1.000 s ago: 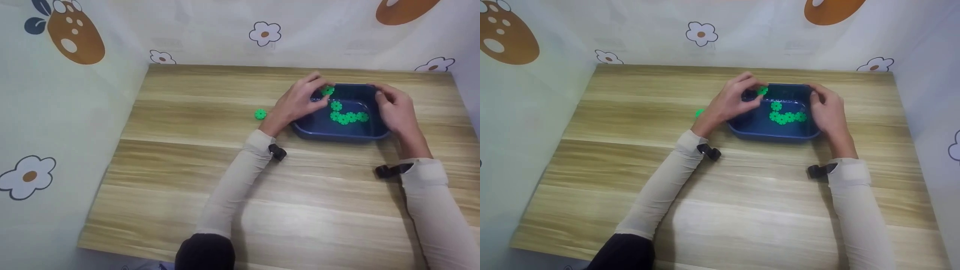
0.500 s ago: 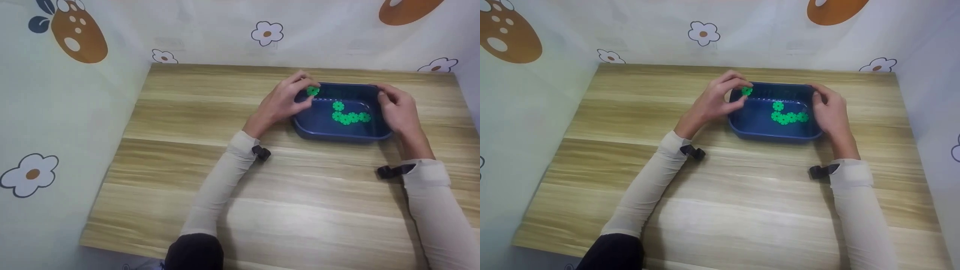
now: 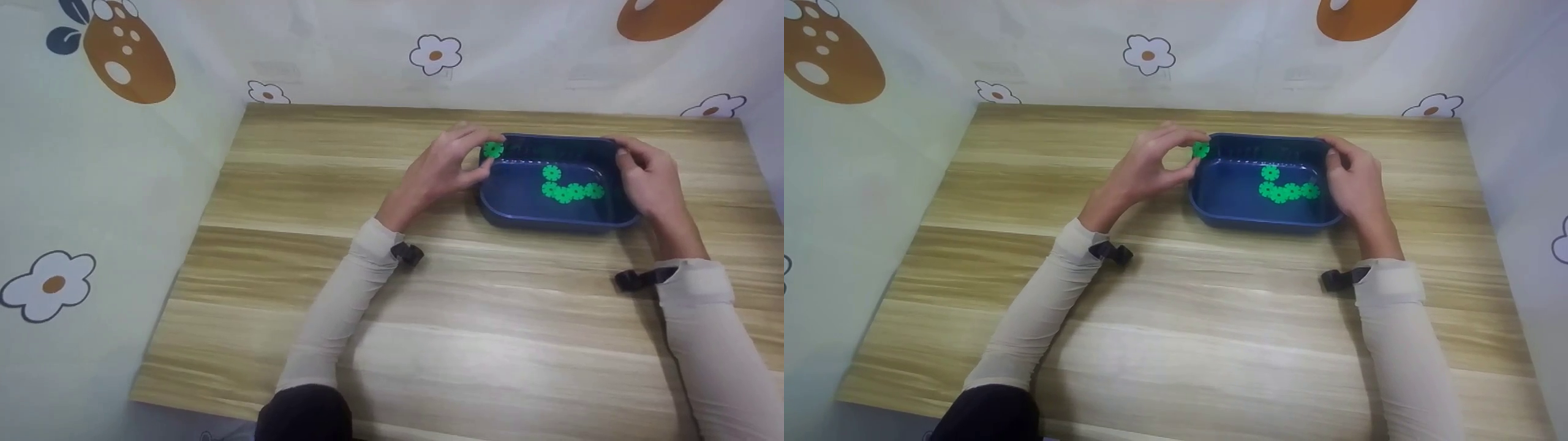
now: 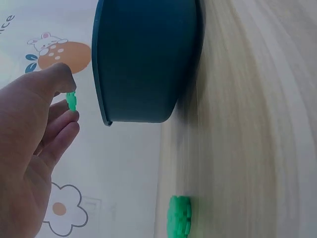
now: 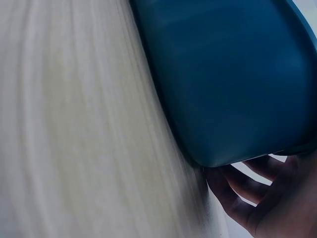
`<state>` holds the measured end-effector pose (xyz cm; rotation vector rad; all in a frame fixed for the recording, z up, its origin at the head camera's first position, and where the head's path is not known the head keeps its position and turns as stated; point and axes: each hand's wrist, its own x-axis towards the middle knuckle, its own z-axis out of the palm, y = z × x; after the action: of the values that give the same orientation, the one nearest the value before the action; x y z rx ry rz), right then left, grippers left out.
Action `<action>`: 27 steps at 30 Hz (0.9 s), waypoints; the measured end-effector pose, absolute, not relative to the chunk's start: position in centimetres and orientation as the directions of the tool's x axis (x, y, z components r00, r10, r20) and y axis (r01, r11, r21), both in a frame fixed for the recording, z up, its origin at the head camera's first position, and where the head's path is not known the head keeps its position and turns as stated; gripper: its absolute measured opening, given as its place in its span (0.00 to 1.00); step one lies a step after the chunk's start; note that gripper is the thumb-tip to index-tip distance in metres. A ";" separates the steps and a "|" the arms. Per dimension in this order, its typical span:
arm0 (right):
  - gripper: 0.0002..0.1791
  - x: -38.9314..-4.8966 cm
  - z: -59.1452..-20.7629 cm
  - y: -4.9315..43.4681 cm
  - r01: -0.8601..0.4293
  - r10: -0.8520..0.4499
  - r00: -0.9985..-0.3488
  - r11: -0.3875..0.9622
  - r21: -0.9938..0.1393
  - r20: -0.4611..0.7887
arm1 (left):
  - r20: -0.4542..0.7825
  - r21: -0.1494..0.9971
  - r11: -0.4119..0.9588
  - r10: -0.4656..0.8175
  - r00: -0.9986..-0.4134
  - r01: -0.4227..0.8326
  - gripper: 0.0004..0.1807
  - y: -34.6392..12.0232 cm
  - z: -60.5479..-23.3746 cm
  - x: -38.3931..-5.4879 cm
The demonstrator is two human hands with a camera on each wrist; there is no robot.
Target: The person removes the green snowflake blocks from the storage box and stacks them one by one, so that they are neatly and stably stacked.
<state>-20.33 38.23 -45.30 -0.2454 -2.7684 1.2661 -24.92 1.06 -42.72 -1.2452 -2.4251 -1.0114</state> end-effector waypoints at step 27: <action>0.26 -20.4 -45.3 38.2 0.120 0.175 -0.984 0.625 -0.771 -0.012 | 0.480 0.461 0.433 0.613 -0.628 0.775 0.16 -4.0 -44.0 -23.9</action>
<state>-20.44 38.15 -45.29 -0.2525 -2.7737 1.3091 -23.94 -4.01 -43.99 -1.2094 -2.4464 -0.9785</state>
